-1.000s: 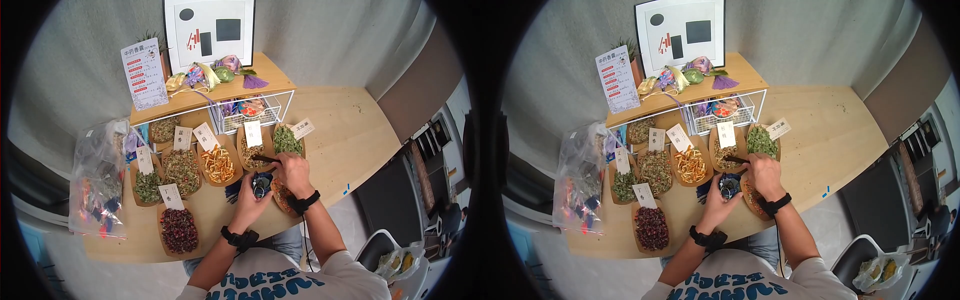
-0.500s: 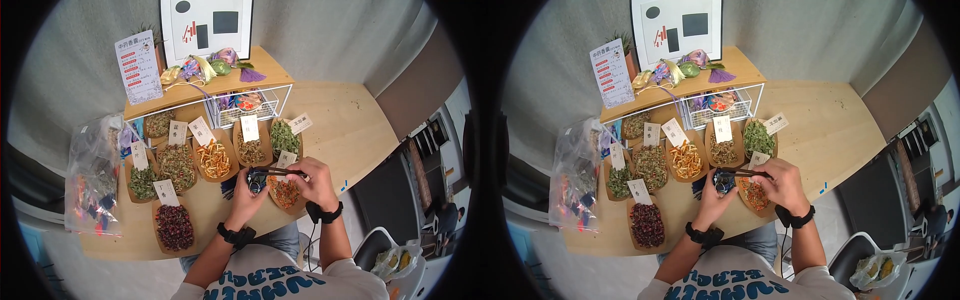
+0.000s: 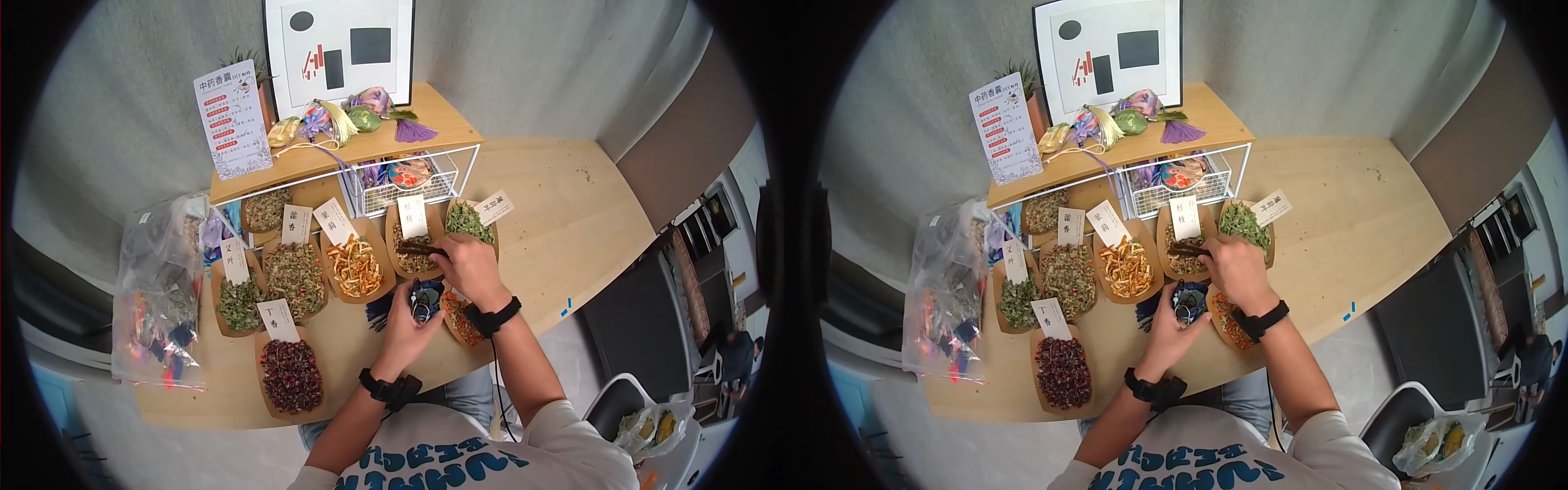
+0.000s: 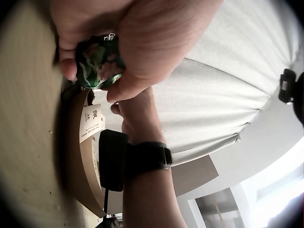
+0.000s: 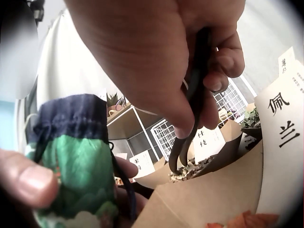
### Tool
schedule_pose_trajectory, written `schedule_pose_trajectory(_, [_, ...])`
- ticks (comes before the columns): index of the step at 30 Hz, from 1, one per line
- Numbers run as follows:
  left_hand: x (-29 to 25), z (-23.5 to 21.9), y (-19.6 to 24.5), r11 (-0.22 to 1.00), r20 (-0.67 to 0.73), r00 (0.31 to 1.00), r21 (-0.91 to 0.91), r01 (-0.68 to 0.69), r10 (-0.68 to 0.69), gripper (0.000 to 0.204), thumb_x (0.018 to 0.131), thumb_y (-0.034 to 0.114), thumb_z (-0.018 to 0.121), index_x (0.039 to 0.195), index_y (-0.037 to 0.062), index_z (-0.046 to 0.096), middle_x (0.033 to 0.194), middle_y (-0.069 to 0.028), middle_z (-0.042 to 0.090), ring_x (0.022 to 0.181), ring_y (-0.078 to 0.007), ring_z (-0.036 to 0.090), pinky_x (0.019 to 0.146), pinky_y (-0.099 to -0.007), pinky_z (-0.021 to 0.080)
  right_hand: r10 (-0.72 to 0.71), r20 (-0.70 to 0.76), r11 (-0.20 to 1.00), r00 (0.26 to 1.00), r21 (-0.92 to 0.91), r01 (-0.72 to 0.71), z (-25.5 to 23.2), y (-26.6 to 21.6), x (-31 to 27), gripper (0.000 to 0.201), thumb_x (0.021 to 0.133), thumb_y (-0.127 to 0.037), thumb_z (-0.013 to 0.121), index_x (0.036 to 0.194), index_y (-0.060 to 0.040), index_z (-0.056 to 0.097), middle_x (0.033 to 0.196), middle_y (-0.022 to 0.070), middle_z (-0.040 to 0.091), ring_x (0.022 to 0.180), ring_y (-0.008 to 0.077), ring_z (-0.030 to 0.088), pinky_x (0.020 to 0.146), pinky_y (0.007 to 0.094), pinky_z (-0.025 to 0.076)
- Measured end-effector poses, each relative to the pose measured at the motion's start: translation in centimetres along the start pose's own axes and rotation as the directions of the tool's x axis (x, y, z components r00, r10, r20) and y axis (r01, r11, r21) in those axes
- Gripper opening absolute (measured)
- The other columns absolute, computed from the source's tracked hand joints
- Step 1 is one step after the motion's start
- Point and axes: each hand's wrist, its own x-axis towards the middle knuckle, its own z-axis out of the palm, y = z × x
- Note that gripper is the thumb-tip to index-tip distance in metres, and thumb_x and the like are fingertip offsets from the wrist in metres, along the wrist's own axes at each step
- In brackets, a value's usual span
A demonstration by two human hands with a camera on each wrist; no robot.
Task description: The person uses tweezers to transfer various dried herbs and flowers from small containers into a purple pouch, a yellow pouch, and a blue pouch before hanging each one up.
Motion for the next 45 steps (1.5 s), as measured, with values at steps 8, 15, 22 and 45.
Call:
schedule_pose_trajectory(8, [0.0, 0.7, -0.6, 0.991, -0.078, 0.988, -0.018, -0.132, 0.13, 0.063, 0.09, 0.015, 0.087, 0.14, -0.0022, 0.052, 0.121, -0.0141, 0.061, 0.104, -0.0219, 0.065, 0.082, -0.0336, 0.056, 0.116, 0.006, 0.987, 0.993, -0.112, -0.115, -2.7, 1.0, -2.5, 0.015, 0.089, -0.022, 0.082, 0.094, -0.0083, 0.077, 0.087, 0.0122, 0.074, 0.082, 0.035, 0.074, 0.071, 0.0474, 0.059])
schedule_pose_trajectory(15, [-0.1, 0.1, -0.1, 0.998, 0.002, 0.999, 0.046, -0.04, 0.04, 0.063, 0.095, 0.003, 0.083, 0.146, -0.0016, 0.044, 0.13, -0.0085, 0.061, 0.115, -0.0113, 0.063, 0.096, -0.0282, 0.056, 0.13, 0.001, 0.988, 0.991, -0.079, -0.13, -2.4, 0.8, -3.5, 0.014, 0.088, -0.02, 0.083, 0.092, -0.0078, 0.077, 0.086, 0.011, 0.074, 0.082, 0.0346, 0.074, 0.071, 0.047, 0.059])
schedule_pose_trajectory(22, [-0.1, 0.2, 0.2, 0.991, 0.006, 0.996, 0.106, -0.085, 0.085, 0.062, 0.095, 0.005, 0.084, 0.144, -0.0023, 0.047, 0.129, -0.0091, 0.062, 0.115, -0.0124, 0.064, 0.098, -0.0294, 0.055, 0.045, 0.043, 0.999, 0.998, -0.02, -0.044, -2.5, 0.5, -3.7, 0.017, 0.084, -0.016, 0.085, 0.098, -0.008, 0.079, 0.09, 0.0091, 0.073, 0.089, 0.0324, 0.072, 0.076, 0.0448, 0.059])
schedule_pose_trajectory(45, [-0.3, 0.2, 1.0, 1.0, -0.002, 1.0, 0.009, -0.014, 0.014, 0.062, 0.094, 0.008, 0.085, 0.142, -0.002, 0.048, 0.127, -0.0085, 0.064, 0.115, -0.013, 0.064, 0.099, -0.0302, 0.054, 0.121, 0.012, 0.989, 0.993, -0.083, -0.12, -0.4, 0.0, -3.0, 0.016, 0.091, -0.019, 0.081, 0.093, -0.0049, 0.074, 0.088, 0.0148, 0.073, 0.082, 0.0366, 0.074, 0.073, 0.0474, 0.059])
